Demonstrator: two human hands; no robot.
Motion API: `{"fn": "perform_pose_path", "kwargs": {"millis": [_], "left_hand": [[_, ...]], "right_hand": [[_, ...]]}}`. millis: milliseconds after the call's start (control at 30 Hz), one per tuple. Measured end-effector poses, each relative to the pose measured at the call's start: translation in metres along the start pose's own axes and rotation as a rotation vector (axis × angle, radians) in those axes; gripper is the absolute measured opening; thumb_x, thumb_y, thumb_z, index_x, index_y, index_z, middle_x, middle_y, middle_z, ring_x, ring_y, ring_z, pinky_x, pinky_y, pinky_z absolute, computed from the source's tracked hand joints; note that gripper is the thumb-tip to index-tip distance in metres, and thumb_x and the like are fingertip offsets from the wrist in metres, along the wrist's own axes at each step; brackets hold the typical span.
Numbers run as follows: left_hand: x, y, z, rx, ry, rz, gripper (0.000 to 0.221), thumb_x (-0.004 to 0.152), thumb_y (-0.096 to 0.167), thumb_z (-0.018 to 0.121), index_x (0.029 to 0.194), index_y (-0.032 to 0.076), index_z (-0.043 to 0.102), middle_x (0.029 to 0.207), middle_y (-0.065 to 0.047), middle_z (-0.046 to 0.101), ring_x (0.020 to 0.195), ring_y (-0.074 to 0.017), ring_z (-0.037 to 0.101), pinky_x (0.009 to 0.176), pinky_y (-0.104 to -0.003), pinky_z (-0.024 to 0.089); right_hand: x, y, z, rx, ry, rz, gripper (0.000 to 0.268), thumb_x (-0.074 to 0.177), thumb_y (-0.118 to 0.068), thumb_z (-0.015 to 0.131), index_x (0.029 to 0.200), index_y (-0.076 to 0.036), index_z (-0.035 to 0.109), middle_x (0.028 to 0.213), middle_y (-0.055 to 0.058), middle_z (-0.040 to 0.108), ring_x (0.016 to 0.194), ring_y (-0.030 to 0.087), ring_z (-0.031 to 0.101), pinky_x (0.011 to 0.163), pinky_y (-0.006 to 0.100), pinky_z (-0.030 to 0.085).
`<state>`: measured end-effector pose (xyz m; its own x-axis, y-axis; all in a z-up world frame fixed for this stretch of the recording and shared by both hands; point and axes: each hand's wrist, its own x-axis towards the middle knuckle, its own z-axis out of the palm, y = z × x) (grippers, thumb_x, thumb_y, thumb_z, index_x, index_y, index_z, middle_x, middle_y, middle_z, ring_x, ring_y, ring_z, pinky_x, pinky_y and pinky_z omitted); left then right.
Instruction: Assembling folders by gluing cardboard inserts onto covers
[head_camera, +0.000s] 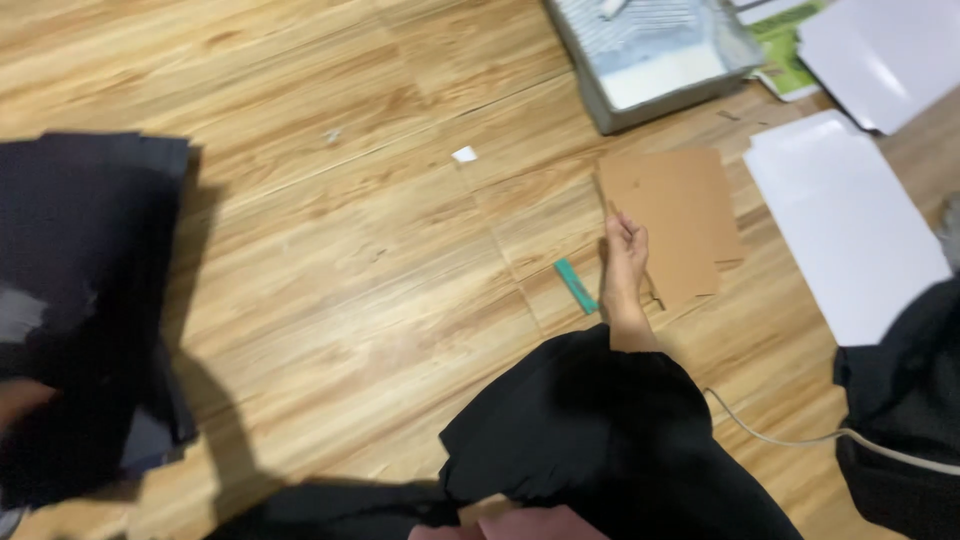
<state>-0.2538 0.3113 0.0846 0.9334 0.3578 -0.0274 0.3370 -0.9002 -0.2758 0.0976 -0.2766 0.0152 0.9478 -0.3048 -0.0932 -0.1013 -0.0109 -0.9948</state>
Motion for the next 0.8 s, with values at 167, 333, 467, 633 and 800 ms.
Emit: {"fn": "perform_pose_path", "kwargs": {"millis": [167,333,467,633,800], "left_hand": [[0.044,0.124,-0.048,-0.273,-0.129,-0.036,0.080,0.066,0.060,0.060,0.129,0.011,0.056,0.124,-0.022,0.057,0.119,-0.0367,0.051,0.095,-0.045,0.042],[0.067,0.232,-0.060,-0.602,-0.400,-0.027,0.082,0.065,0.064,0.062,0.133,0.024,0.042,0.140,-0.015,0.035,0.130,-0.0358,0.030,0.104,-0.048,0.028],[0.073,0.276,-0.076,-0.620,-0.438,0.056,0.079,0.070,0.056,0.063,0.135,0.019,0.038,0.140,-0.015,0.031,0.131,-0.0379,0.026,0.104,-0.051,0.025],[0.063,0.287,-0.065,-0.574,-0.474,0.067,0.080,0.070,0.059,0.061,0.136,0.023,0.036,0.141,-0.011,0.030,0.131,-0.0358,0.026,0.105,-0.050,0.025],[0.044,0.273,-0.037,-0.579,-0.558,0.017,0.078,0.072,0.060,0.059,0.137,0.025,0.034,0.143,-0.010,0.027,0.133,-0.0352,0.022,0.103,-0.056,0.026]], "right_hand": [[0.011,-0.013,-0.019,0.535,-0.114,0.291,0.073,0.078,-0.069,0.045,0.128,-0.016,0.041,0.124,0.006,0.047,0.117,0.020,0.041,0.095,0.034,0.034],[0.023,0.002,-0.027,0.714,-0.169,0.355,0.075,0.071,-0.074,0.045,0.123,-0.020,0.047,0.122,0.007,0.052,0.114,0.022,0.045,0.094,0.040,0.036],[0.017,-0.004,-0.028,0.708,-0.153,0.396,0.074,0.072,-0.074,0.044,0.124,-0.021,0.047,0.121,0.008,0.052,0.114,0.023,0.046,0.094,0.041,0.036],[0.018,-0.006,-0.026,0.721,-0.169,0.423,0.074,0.071,-0.073,0.046,0.123,-0.021,0.048,0.119,0.008,0.053,0.112,0.023,0.047,0.094,0.042,0.037],[0.015,-0.010,-0.027,0.697,-0.198,0.431,0.072,0.071,-0.073,0.044,0.121,-0.021,0.050,0.119,0.007,0.054,0.109,0.022,0.049,0.091,0.041,0.039]]}}
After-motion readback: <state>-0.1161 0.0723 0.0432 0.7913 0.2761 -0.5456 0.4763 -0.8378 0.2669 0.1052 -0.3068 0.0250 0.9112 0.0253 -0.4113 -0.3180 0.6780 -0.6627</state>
